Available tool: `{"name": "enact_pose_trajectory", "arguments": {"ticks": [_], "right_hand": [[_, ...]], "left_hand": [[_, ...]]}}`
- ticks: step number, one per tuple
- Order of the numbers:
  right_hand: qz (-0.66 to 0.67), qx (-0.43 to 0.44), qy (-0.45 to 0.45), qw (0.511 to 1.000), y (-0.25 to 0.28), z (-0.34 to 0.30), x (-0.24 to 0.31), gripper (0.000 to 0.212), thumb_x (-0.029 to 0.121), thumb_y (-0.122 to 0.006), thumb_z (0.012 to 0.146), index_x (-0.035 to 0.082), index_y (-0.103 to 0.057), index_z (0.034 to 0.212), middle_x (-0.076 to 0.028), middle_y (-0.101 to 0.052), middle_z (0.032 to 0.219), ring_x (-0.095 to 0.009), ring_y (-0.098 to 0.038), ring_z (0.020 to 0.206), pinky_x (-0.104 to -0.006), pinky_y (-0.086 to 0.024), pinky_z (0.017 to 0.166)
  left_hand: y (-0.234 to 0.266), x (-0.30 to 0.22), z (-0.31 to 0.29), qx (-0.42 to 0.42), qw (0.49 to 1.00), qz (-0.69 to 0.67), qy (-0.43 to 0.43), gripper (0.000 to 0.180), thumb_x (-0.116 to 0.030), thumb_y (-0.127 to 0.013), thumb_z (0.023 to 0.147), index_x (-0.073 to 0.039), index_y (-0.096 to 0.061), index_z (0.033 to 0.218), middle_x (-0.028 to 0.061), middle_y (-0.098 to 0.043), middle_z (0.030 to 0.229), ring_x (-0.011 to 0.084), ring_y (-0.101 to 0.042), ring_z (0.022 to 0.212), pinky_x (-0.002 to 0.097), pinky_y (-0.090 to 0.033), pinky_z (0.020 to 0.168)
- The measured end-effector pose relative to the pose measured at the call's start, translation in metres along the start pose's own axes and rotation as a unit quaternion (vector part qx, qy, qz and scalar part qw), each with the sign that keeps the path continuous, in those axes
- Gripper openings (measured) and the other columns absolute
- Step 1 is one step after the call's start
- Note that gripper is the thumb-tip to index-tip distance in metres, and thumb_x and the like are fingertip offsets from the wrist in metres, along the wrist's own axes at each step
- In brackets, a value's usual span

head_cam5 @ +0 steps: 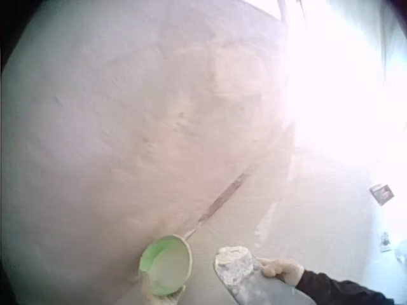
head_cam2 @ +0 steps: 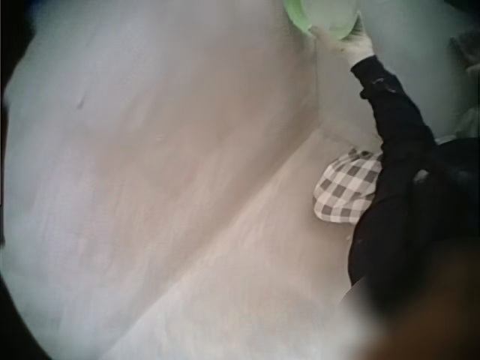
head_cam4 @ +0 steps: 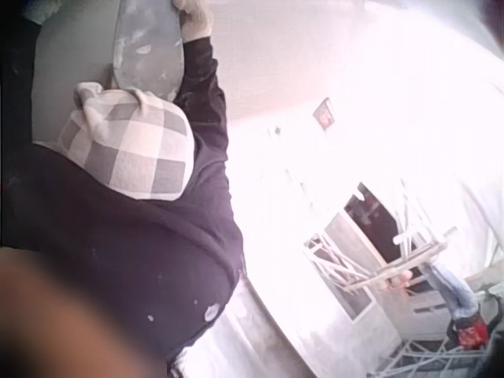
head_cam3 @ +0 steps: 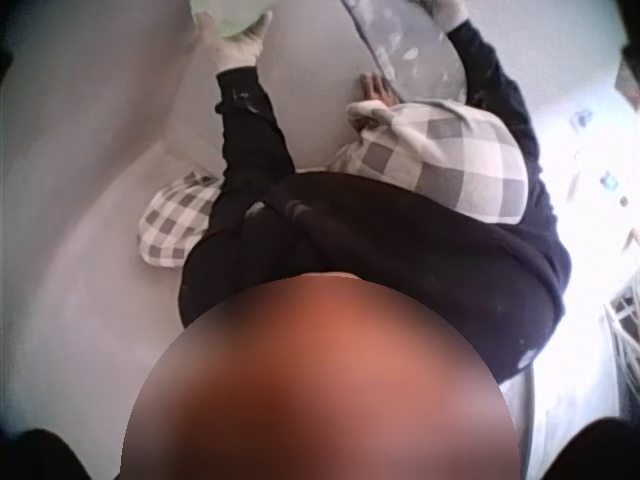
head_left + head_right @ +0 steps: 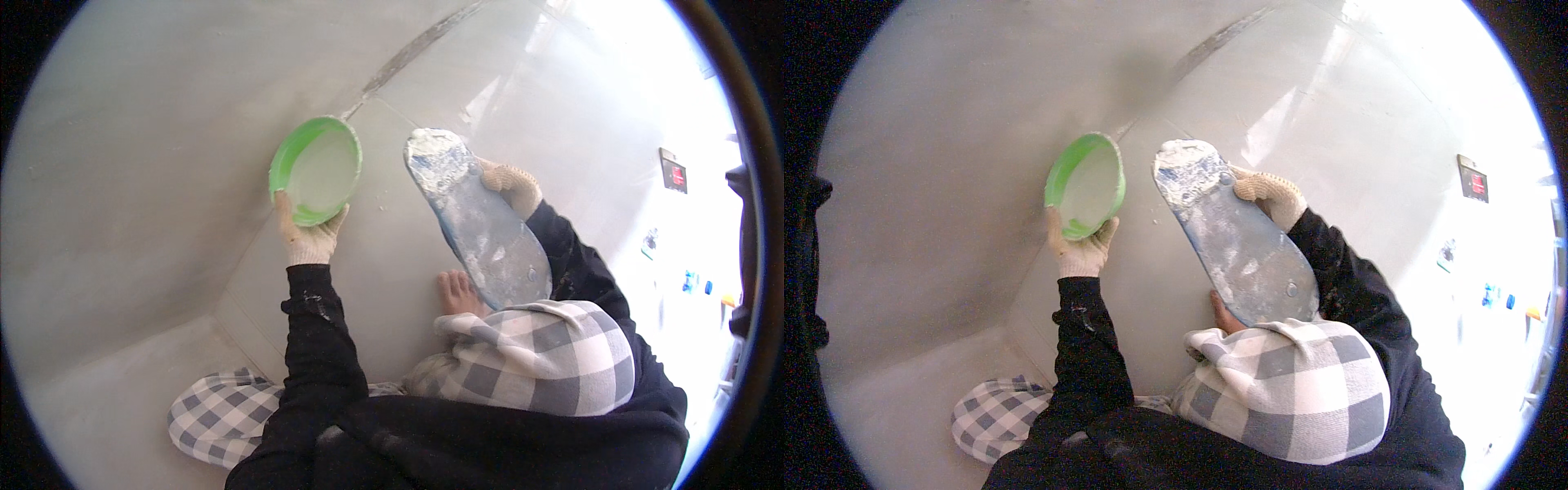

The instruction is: The person sits on a tiled floor and applies a white grout-like substance into the gaps between tiles using a small trowel. They repeatedly dip the trowel into a green bowl of liquid to wet it, then spread the substance along the tile seams.

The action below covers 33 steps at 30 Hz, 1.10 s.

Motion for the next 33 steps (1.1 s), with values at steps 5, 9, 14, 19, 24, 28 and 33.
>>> {"name": "enact_pose_trajectory", "arguments": {"ticks": [5, 9, 14, 19, 24, 28, 33], "right_hand": [[0.216, 0.057, -0.004, 0.975, 0.007, 0.006, -0.037, 0.070, 0.035, -0.062, 0.093, 0.000, -0.037, 0.148, -0.018, -0.049, 0.143, -0.027, -0.053, 0.125, -0.0420, -0.046, 0.104], [0.332, 0.143, -0.033, 0.932, -0.049, 0.001, -0.021, 0.086, 0.055, -0.057, 0.090, 0.005, -0.025, 0.153, -0.036, -0.035, 0.145, -0.050, -0.045, 0.128, -0.0615, -0.046, 0.098], [0.380, 0.309, -0.069, 0.869, -0.113, -0.007, 0.005, 0.101, 0.071, -0.051, 0.086, 0.008, -0.016, 0.155, -0.040, -0.026, 0.147, -0.057, -0.045, 0.125, -0.0663, -0.048, 0.095], [0.398, 0.370, -0.064, 0.837, -0.133, 0.007, 0.004, 0.105, 0.064, -0.064, 0.084, 0.008, -0.013, 0.156, -0.039, -0.026, 0.148, -0.054, -0.046, 0.125, -0.0652, -0.044, 0.101], [0.244, 0.208, -0.004, 0.947, -0.128, -0.008, 0.020, 0.101, 0.045, -0.080, 0.077, 0.003, -0.026, 0.151, -0.035, -0.035, 0.142, -0.046, -0.051, 0.123, -0.0602, -0.054, 0.089], [0.090, 0.111, -0.044, 0.989, -0.099, -0.003, 0.039, 0.089, 0.038, -0.082, 0.075, 0.000, -0.040, 0.143, -0.028, -0.052, 0.128, -0.042, -0.058, 0.113, -0.0539, -0.054, 0.090], [-0.124, 0.053, -0.040, 0.990, -0.068, 0.013, 0.049, 0.097, 0.044, -0.084, 0.071, -0.002, -0.039, 0.143, -0.023, -0.061, 0.120, -0.034, -0.064, 0.109, -0.0452, -0.053, 0.093]], "left_hand": [[0.010, 0.012, -0.012, -0.009, 0.999, -0.042, 0.016, 0.075, -0.058, -0.061, 0.088, -0.009, -0.041, 0.141, 0.0175, -0.052, 0.135, 0.0349, -0.061, 0.115, 0.0510, -0.062, 0.077], [0.000, 0.011, -0.011, 0.024, 1.000, 0.010, -0.006, 0.070, -0.052, -0.056, 0.093, -0.012, -0.036, 0.147, 0.0126, -0.048, 0.142, 0.0321, -0.054, 0.125, 0.0517, -0.055, 0.093], [-0.008, 0.002, -0.013, 0.031, 0.999, 0.042, -0.015, 0.072, -0.054, -0.060, 0.091, -0.012, -0.038, 0.145, 0.0129, -0.051, 0.137, 0.0284, -0.056, 0.123, 0.0489, -0.055, 0.092], [-0.002, -0.002, -0.010, 0.045, 0.997, 0.057, -0.031, 0.074, -0.056, -0.057, 0.092, -0.008, -0.037, 0.145, 0.0144, -0.051, 0.137, 0.0285, -0.056, 0.122, 0.0509, -0.054, 0.094], [-0.007, -0.002, -0.007, 0.037, 0.997, 0.074, -0.004, 0.075, -0.057, -0.055, 0.092, -0.007, -0.038, 0.145, 0.0172, -0.053, 0.135, 0.0310, -0.057, 0.122, 0.0524, -0.054, 0.094], [-0.014, -0.004, -0.013, 0.038, 0.993, 0.107, -0.028, 0.078, -0.060, -0.055, 0.090, -0.006, -0.040, 0.143, 0.0202, -0.053, 0.134, 0.0332, -0.059, 0.119, 0.0514, -0.057, 0.088], [-0.018, -0.006, -0.015, 0.047, 0.992, 0.114, -0.002, 0.080, -0.063, -0.054, 0.089, -0.006, -0.041, 0.142, 0.0204, -0.054, 0.133, 0.0333, -0.062, 0.115, 0.0515, -0.060, 0.079]]}}
Point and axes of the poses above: each hand's wrist, its own z-axis towards the middle knuckle, its own y-axis out of the back of the hand, x = y × z, the point moved 1 cm from there along z, towards the middle knuckle
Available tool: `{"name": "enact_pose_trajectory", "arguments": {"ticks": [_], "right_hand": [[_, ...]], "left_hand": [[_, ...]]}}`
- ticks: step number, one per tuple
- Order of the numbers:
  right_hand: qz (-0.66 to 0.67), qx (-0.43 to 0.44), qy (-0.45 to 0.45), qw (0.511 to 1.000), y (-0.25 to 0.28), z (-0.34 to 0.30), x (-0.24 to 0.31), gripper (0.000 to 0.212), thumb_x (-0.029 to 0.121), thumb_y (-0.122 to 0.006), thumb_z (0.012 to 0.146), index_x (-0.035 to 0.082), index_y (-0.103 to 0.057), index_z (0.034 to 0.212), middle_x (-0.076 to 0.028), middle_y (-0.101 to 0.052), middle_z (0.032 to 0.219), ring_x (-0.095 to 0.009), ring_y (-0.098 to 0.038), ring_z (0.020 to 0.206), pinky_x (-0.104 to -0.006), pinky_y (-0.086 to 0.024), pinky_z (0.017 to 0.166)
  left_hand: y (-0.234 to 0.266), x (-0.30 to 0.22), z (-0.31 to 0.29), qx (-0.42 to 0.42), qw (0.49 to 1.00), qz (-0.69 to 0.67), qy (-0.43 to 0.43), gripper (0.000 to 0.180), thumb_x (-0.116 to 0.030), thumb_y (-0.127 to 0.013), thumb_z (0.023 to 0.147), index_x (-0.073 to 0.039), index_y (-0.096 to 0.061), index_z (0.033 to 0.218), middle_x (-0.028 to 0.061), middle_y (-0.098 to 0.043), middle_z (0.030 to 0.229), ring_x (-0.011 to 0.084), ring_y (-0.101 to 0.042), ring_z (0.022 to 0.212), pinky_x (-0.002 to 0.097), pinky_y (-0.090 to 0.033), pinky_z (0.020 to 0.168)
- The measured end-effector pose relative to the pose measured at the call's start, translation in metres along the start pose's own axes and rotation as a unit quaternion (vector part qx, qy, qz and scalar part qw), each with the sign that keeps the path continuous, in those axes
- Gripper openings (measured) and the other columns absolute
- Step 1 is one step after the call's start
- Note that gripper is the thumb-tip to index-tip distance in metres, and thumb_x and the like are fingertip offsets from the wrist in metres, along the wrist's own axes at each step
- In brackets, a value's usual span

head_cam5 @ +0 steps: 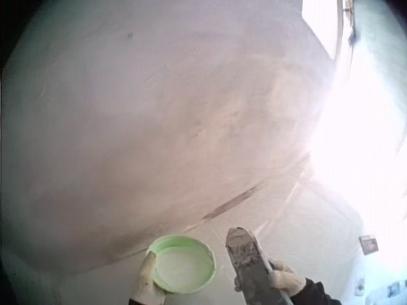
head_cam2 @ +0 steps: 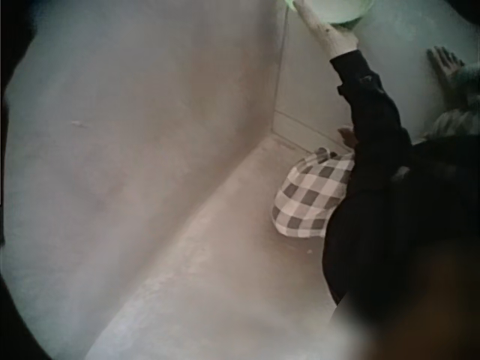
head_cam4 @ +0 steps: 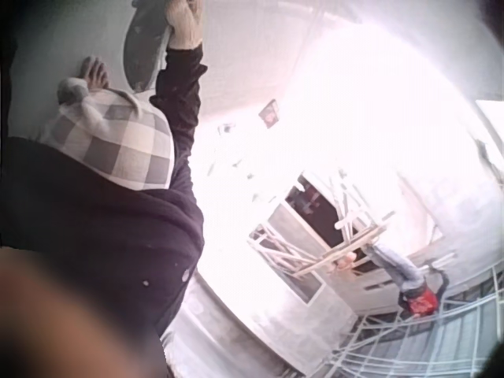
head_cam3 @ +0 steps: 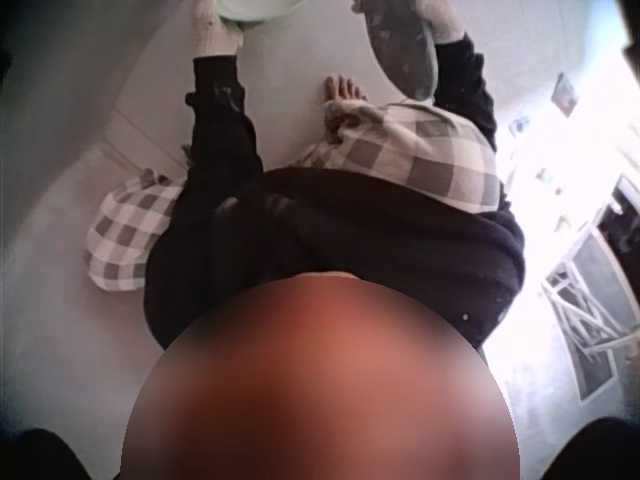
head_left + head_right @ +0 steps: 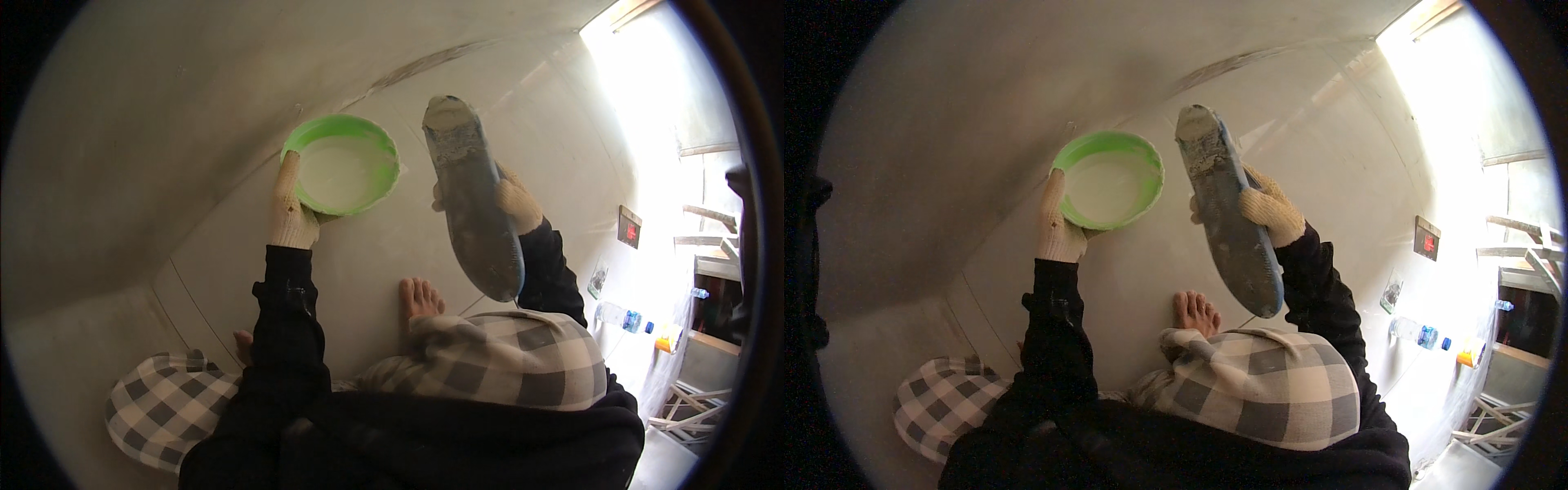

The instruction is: The person sits on a tiled floor and applies a white grout-like substance into the gaps between tiles using a small trowel. They repeatedly dip the trowel into a green bowl of liquid to wet it, then spread the substance along the tile seams.

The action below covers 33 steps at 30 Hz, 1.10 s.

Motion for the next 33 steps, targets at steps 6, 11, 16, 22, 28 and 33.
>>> {"name": "enact_pose_trajectory", "arguments": {"ticks": [6, 11, 16, 22, 28, 33], "right_hand": [[-0.636, 0.049, 0.147, 0.756, -0.007, 0.021, 0.002, 0.081, 0.033, -0.071, 0.081, 0.010, -0.036, 0.150, -0.028, -0.040, 0.145, -0.035, -0.055, 0.121, -0.0472, -0.045, 0.101], [-0.810, 0.087, 0.116, 0.568, -0.027, 0.042, -0.019, 0.085, 0.027, -0.068, 0.077, 0.033, -0.030, 0.153, -0.012, -0.032, 0.156, -0.041, -0.056, 0.108, -0.0481, -0.049, 0.095], [-0.860, 0.207, 0.019, 0.466, -0.036, 0.036, -0.020, 0.074, 0.023, -0.066, 0.076, 0.034, -0.041, 0.144, -0.002, -0.036, 0.155, -0.037, -0.059, 0.103, -0.0443, -0.054, 0.085], [-0.846, 0.328, -0.151, 0.392, -0.021, 0.000, 0.011, 0.066, 0.018, -0.064, 0.076, 0.035, -0.050, 0.139, 0.003, -0.050, 0.143, -0.033, -0.062, 0.097, -0.0436, -0.056, 0.082], [-0.367, 0.088, -0.302, 0.875, 0.012, -0.031, 0.036, 0.061, 0.023, -0.066, 0.080, 0.007, -0.051, 0.137, -0.021, -0.063, 0.122, -0.037, -0.066, 0.096, -0.0483, -0.055, 0.087], [0.193, 0.089, -0.105, 0.971, 0.024, -0.040, -0.021, 0.093, 0.054, -0.070, 0.082, -0.011, -0.039, 0.140, -0.035, -0.059, 0.120, -0.047, -0.062, 0.106, -0.0566, -0.051, 0.092]], "left_hand": [[-0.001, 0.000, -0.002, -0.012, 0.999, 0.012, 0.035, 0.075, -0.064, -0.051, 0.090, -0.008, -0.045, 0.140, 0.0192, -0.057, 0.129, 0.0305, -0.064, 0.110, 0.0500, -0.059, 0.076], [0.000, -0.001, -0.004, -0.004, 0.998, -0.003, 0.059, 0.071, -0.061, -0.053, 0.091, -0.009, -0.046, 0.139, 0.0182, -0.057, 0.130, 0.0301, -0.062, 0.112, 0.0524, -0.055, 0.083], [0.003, 0.011, 0.000, -0.009, 0.997, 0.027, 0.074, 0.073, -0.057, -0.059, 0.090, -0.006, -0.046, 0.140, 0.0191, -0.057, 0.130, 0.0312, -0.060, 0.114, 0.0509, -0.054, 0.083], [0.013, 0.017, 0.004, -0.025, 0.997, 0.037, 0.065, 0.087, -0.066, -0.059, 0.085, -0.001, -0.044, 0.140, 0.0243, -0.054, 0.130, 0.0323, -0.060, 0.115, 0.0531, -0.054, 0.084], [0.026, -0.006, 0.012, -0.008, 1.000, 0.017, -0.003, 0.090, -0.065, -0.058, 0.085, 0.000, -0.038, 0.144, 0.0265, -0.051, 0.132, 0.0339, -0.061, 0.116, 0.0514, -0.058, 0.080], [0.016, -0.002, 0.008, 0.045, 0.999, 0.005, 0.006, 0.088, -0.061, -0.059, 0.086, 0.002, -0.035, 0.144, 0.0268, -0.051, 0.132, 0.0342, -0.063, 0.113, 0.0460, -0.062, 0.077]]}}
Point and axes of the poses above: each hand's wrist, its own z-axis towards the middle knuckle, its own y-axis out of the back of the hand, x = y × z, the point moved 1 cm from there along z, towards the middle knuckle
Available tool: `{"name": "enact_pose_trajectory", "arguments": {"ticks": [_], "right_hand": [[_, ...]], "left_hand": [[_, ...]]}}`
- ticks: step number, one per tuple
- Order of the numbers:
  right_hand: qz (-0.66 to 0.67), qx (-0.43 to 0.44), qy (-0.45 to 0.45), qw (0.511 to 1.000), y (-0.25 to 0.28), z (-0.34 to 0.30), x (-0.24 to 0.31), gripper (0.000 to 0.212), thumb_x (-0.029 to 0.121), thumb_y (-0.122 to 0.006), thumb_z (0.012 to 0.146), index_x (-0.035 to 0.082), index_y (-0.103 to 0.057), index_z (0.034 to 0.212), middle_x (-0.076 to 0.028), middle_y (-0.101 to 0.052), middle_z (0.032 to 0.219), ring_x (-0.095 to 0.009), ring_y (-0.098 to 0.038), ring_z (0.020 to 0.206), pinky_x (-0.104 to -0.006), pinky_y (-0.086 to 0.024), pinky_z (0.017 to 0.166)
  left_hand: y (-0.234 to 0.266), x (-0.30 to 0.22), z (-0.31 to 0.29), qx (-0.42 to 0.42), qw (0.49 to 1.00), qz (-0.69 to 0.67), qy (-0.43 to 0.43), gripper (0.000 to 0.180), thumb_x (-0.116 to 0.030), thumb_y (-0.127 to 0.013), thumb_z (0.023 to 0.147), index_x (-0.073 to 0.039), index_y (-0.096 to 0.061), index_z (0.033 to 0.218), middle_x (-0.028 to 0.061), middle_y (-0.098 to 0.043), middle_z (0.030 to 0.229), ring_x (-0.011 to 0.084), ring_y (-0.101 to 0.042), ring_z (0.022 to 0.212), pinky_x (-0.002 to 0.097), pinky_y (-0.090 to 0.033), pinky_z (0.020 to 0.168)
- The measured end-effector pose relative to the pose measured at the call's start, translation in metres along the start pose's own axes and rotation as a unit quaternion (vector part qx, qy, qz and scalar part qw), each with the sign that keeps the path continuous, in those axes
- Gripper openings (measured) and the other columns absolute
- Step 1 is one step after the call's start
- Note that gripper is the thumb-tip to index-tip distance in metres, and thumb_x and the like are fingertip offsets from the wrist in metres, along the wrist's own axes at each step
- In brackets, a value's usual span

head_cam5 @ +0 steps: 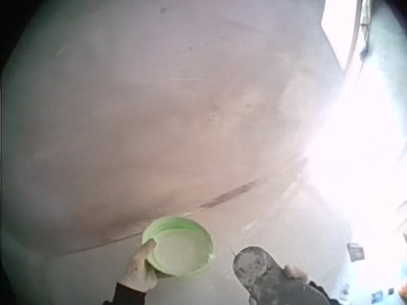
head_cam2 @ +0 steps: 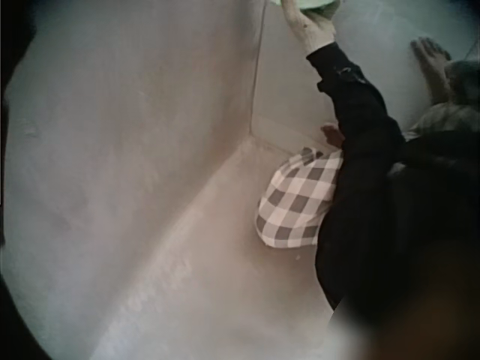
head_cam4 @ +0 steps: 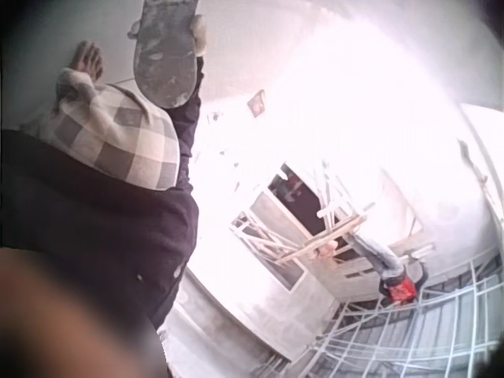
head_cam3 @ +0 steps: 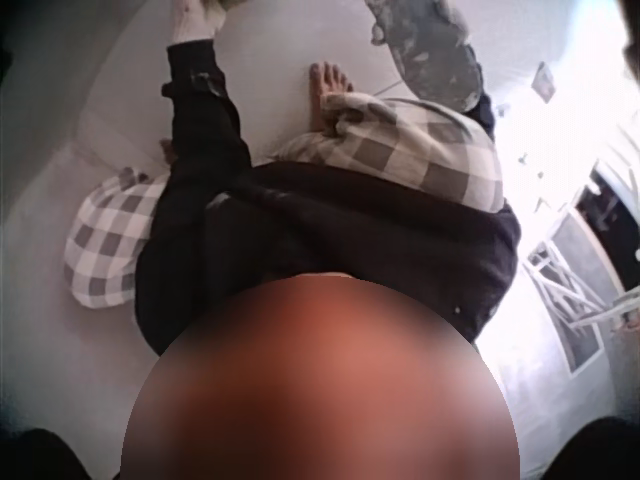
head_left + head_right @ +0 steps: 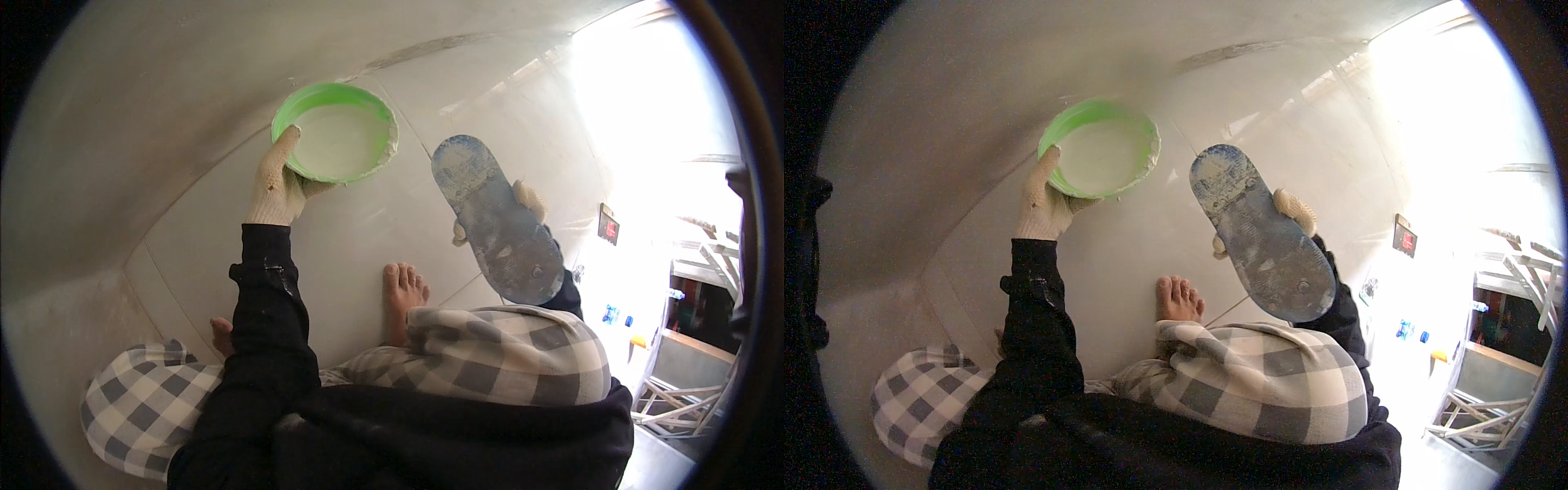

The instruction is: The person sits on a tiled floor and applies a white grout-like substance into the gaps between tiles using a small trowel. They repeatedly dip the trowel into a green bowl of liquid to wet it, then spread the substance along the tile seams.

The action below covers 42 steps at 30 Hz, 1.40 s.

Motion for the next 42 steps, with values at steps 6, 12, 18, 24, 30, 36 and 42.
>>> {"name": "enact_pose_trajectory", "arguments": {"ticks": [6, 12, 18, 24, 30, 36, 42], "right_hand": [[0.013, 0.022, 0.029, 0.999, 0.004, 0.005, -0.018, 0.085, 0.053, -0.068, 0.084, -0.006, -0.042, 0.140, -0.030, -0.061, 0.120, -0.043, -0.062, 0.107, -0.0549, -0.050, 0.093], [-0.473, -0.166, -0.027, 0.865, -0.012, 0.018, 0.006, 0.072, 0.033, -0.076, 0.077, 0.003, -0.049, 0.138, -0.023, -0.058, 0.132, -0.031, -0.059, 0.118, -0.0417, -0.047, 0.098], [-0.835, -0.104, 0.127, 0.526, -0.019, 0.042, -0.016, 0.081, 0.032, -0.075, 0.077, 0.010, -0.042, 0.148, -0.028, -0.030, 0.154, -0.043, -0.049, 0.124, -0.0438, -0.039, 0.104], [-0.807, -0.105, -0.065, 0.577, -0.016, 0.007, -0.021, 0.073, 0.031, -0.074, 0.080, 0.007, -0.047, 0.144, -0.026, -0.034, 0.153, -0.039, -0.046, 0.132, -0.0429, -0.038, 0.107], [-0.476, -0.299, -0.052, 0.825, 0.000, -0.013, 0.005, 0.060, 0.038, -0.067, 0.091, 0.000, -0.051, 0.135, -0.016, -0.064, 0.111, -0.022, -0.066, 0.095, -0.0334, -0.054, 0.081], [-0.288, -0.235, -0.002, 0.928, -0.012, 0.005, 0.003, 0.065, 0.042, -0.067, 0.090, -0.001, -0.048, 0.135, -0.018, -0.064, 0.105, -0.026, -0.067, 0.091, -0.0387, -0.057, 0.077], [-0.010, -0.026, 0.055, 0.998, -0.042, 0.040, 0.004, 0.056, 0.039, -0.066, 0.091, -0.001, -0.053, 0.126, -0.018, -0.063, 0.105, -0.031, -0.063, 0.092, -0.0419, -0.054, 0.076]], "left_hand": [[-0.002, 0.006, -0.003, -0.007, 1.000, 0.019, -0.002, 0.086, -0.062, -0.058, 0.087, 0.001, -0.036, 0.143, 0.0269, -0.052, 0.130, 0.0308, -0.066, 0.108, 0.0434, -0.063, 0.075], [-0.006, 0.006, -0.005, -0.026, 0.999, 0.020, 0.025, 0.084, -0.068, -0.051, 0.088, -0.004, -0.041, 0.142, 0.0221, -0.054, 0.132, 0.0309, -0.067, 0.103, 0.0475, -0.062, 0.068], [0.000, 0.018, 0.000, -0.017, 0.995, -0.060, 0.079, 0.073, -0.066, -0.048, 0.091, -0.008, -0.051, 0.135, 0.0169, -0.060, 0.127, 0.0320, -0.068, 0.103, 0.0515, -0.061, 0.068], [0.037, 0.001, 0.010, -0.033, 0.986, -0.159, 0.050, 0.072, -0.066, -0.045, 0.092, -0.008, -0.050, 0.133, 0.0195, -0.062, 0.120, 0.0352, -0.069, 0.098, 0.0476, -0.066, 0.056], [0.030, 0.010, 0.002, -0.049, 0.964, -0.259, 0.044, 0.066, -0.062, -0.050, 0.091, -0.008, -0.054, 0.128, 0.0157, -0.064, 0.120, 0.0326, -0.070, 0.094, 0.0369, -0.060, 0.043], [0.030, 0.039, 0.003, 0.025, 0.937, -0.335, 0.096, 0.051, -0.055, -0.056, 0.092, -0.010, -0.065, 0.113, 0.0086, -0.072, 0.100, 0.0230, -0.073, 0.074, 0.0297, -0.055, 0.037], [0.024, 0.046, 0.007, 0.046, 0.932, -0.343, 0.104, 0.052, -0.055, -0.056, 0.092, -0.008, -0.065, 0.113, 0.0104, -0.072, 0.099, 0.0228, -0.072, 0.070, 0.0295, -0.054, 0.037]]}}
Point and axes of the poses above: each hand's wrist, its own z-axis towards the middle knuckle, its own y-axis out of the back of the hand, x = y × z, the point moved 1 cm from there along z, towards the middle knuckle
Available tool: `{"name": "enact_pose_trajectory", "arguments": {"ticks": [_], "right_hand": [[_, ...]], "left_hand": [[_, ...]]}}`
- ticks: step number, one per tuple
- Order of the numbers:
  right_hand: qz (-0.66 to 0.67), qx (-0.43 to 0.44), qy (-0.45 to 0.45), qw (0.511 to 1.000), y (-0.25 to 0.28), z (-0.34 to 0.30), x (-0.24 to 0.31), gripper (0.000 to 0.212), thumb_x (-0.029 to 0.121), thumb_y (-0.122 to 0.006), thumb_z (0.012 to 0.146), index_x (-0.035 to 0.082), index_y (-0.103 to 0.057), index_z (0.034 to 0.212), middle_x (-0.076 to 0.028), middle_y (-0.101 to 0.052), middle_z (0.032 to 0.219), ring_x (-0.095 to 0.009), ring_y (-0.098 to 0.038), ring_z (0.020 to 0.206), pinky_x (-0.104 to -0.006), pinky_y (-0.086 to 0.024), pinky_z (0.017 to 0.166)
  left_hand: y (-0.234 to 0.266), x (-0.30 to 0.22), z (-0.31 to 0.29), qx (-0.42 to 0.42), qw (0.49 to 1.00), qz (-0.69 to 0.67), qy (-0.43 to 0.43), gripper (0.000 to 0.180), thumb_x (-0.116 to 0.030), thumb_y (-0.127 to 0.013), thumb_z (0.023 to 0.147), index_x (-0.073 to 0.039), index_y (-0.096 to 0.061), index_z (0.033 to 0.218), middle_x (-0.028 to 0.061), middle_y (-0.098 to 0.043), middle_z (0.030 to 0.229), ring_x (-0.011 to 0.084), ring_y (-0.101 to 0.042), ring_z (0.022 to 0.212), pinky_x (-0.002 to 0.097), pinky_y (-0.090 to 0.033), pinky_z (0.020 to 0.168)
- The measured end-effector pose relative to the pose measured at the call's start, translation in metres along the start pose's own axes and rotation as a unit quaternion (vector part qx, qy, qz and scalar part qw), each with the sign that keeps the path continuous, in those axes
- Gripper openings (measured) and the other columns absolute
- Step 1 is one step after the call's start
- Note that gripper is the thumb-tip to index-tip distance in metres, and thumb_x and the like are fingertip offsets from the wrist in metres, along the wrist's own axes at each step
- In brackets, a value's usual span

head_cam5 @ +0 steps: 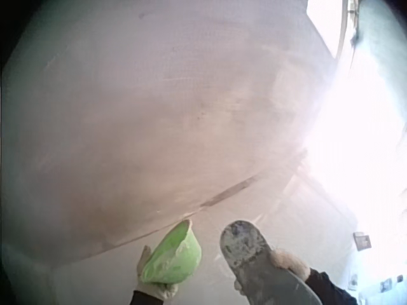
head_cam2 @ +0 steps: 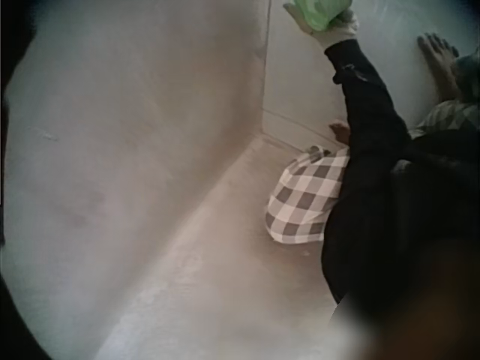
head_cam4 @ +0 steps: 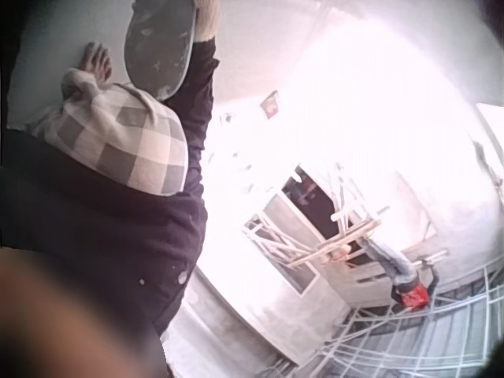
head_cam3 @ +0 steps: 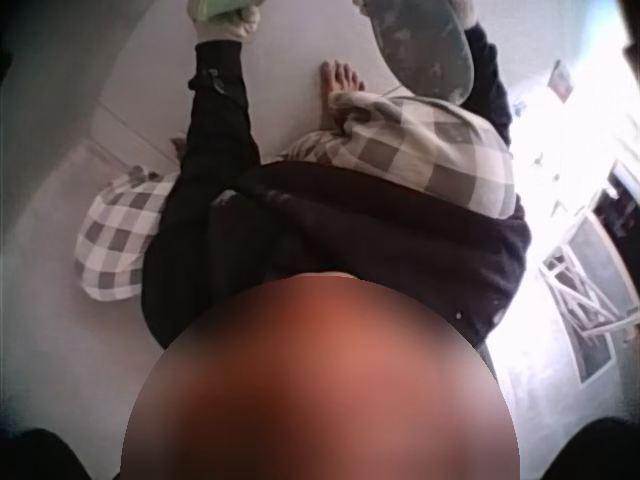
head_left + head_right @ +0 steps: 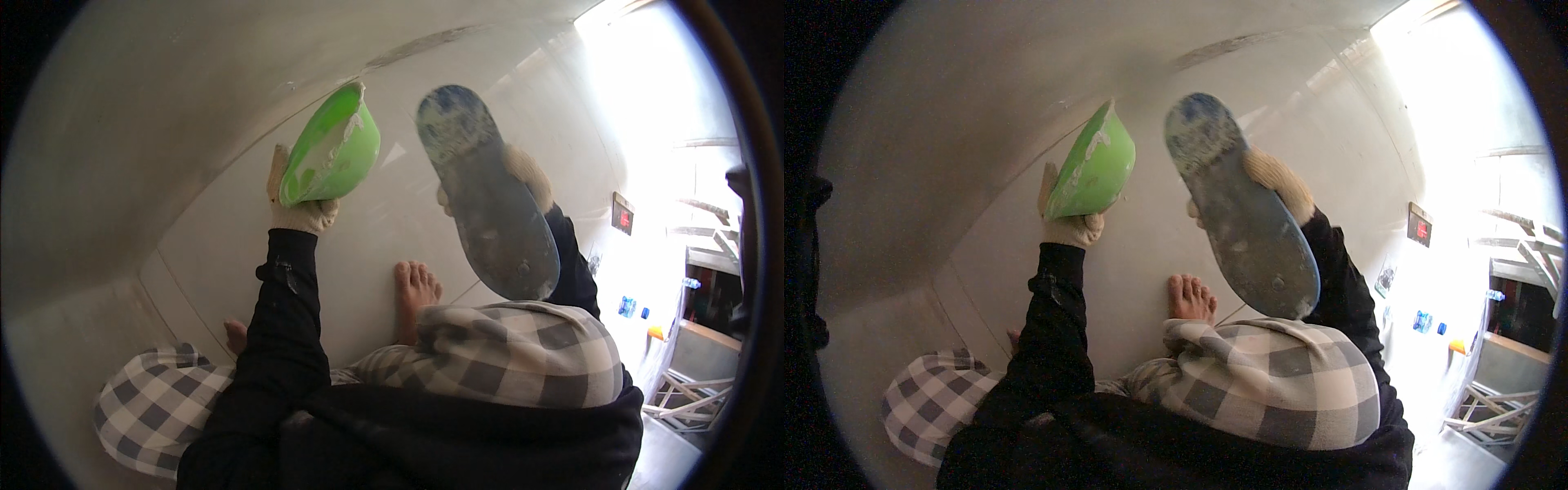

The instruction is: The person sits on a tiled floor and applies a white grout-like substance into the gaps between tiles using a small trowel. They repeatedly dip the trowel into a green bowl of liquid to wet it, then spread the substance along the tile seams.

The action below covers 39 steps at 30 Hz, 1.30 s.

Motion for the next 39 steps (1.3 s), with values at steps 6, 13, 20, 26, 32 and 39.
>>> {"name": "enact_pose_trajectory", "arguments": {"ticks": [6, 13, 20, 26, 32, 39], "right_hand": [[-0.049, -0.027, -0.026, 0.998, 0.003, 0.026, -0.010, 0.061, 0.047, -0.059, 0.095, -0.005, -0.051, 0.127, -0.027, -0.066, 0.108, -0.032, -0.070, 0.092, -0.0414, -0.060, 0.079], [-0.313, -0.015, -0.064, 0.947, 0.007, -0.003, 0.004, 0.062, 0.048, -0.068, 0.089, -0.002, -0.055, 0.124, -0.018, -0.070, 0.104, -0.024, -0.069, 0.090, -0.0366, -0.059, 0.078], [-0.558, -0.192, -0.128, 0.797, 0.015, -0.027, 0.035, 0.046, 0.030, -0.066, 0.090, 0.002, -0.060, 0.127, -0.016, -0.071, 0.111, -0.021, -0.068, 0.100, -0.0377, -0.054, 0.086], [-0.916, -0.032, -0.093, 0.389, 0.013, 0.006, 0.038, 0.066, 0.013, -0.061, 0.079, 0.015, -0.047, 0.143, -0.015, -0.045, 0.149, -0.035, -0.056, 0.112, -0.0425, -0.048, 0.096], [-0.945, 0.064, -0.197, 0.254, 0.001, 0.072, 0.041, 0.069, 0.006, -0.053, 0.081, 0.024, -0.042, 0.147, -0.002, -0.046, 0.148, -0.034, -0.062, 0.100, -0.0433, -0.053, 0.091], [-0.928, 0.141, -0.257, 0.231, -0.022, 0.133, 0.016, 0.072, 0.011, -0.050, 0.085, 0.031, -0.030, 0.152, -0.001, -0.044, 0.147, -0.032, -0.069, 0.092, -0.0457, -0.059, 0.081]], "left_hand": [[-0.014, 0.005, -0.007, -0.048, 0.997, 0.061, -0.004, 0.060, -0.061, -0.052, 0.092, -0.007, -0.062, 0.117, 0.0140, -0.070, 0.103, 0.0281, -0.072, 0.077, 0.0359, -0.058, 0.044], [-0.035, 0.004, -0.011, -0.033, 0.985, 0.133, -0.102, 0.072, -0.052, -0.061, 0.089, 0.003, -0.046, 0.133, 0.0247, -0.059, 0.119, 0.0329, -0.070, 0.094, 0.0398, -0.065, 0.058], [-0.041, -0.010, -0.006, -0.081, 0.949, 0.279, -0.122, 0.068, -0.039, -0.063, 0.091, -0.003, -0.039, 0.143, 0.0211, -0.054, 0.128, 0.0324, -0.062, 0.114, 0.0477, -0.063, 0.073], [-0.025, -0.012, -0.001, -0.046, 0.895, 0.422, -0.136, 0.063, -0.038, -0.061, 0.095, -0.001, -0.044, 0.143, 0.0172, -0.055, 0.131, 0.0253, -0.056, 0.119, 0.0390, -0.051, 0.093], [-0.013, -0.018, 0.005, -0.105, 0.854, 0.486, -0.151, 0.061, -0.043, -0.053, 0.098, 0.001, -0.048, 0.140, 0.0174, -0.057, 0.134, 0.0237, -0.055, 0.120, 0.0336, -0.041, 0.103], [-0.029, -0.019, 0.005, -0.157, 0.743, 0.632, -0.155, 0.065, -0.051, -0.049, 0.097, 0.002, -0.054, 0.135, 0.0208, -0.059, 0.133, 0.0284, -0.058, 0.120, 0.0343, -0.044, 0.100]]}}
Point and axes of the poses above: each hand's wrist, its own z-axis towards the middle knuckle, its own y-axis out of the back of the hand, x = y × z, the point moved 1 cm from there along z, towards the middle knuckle
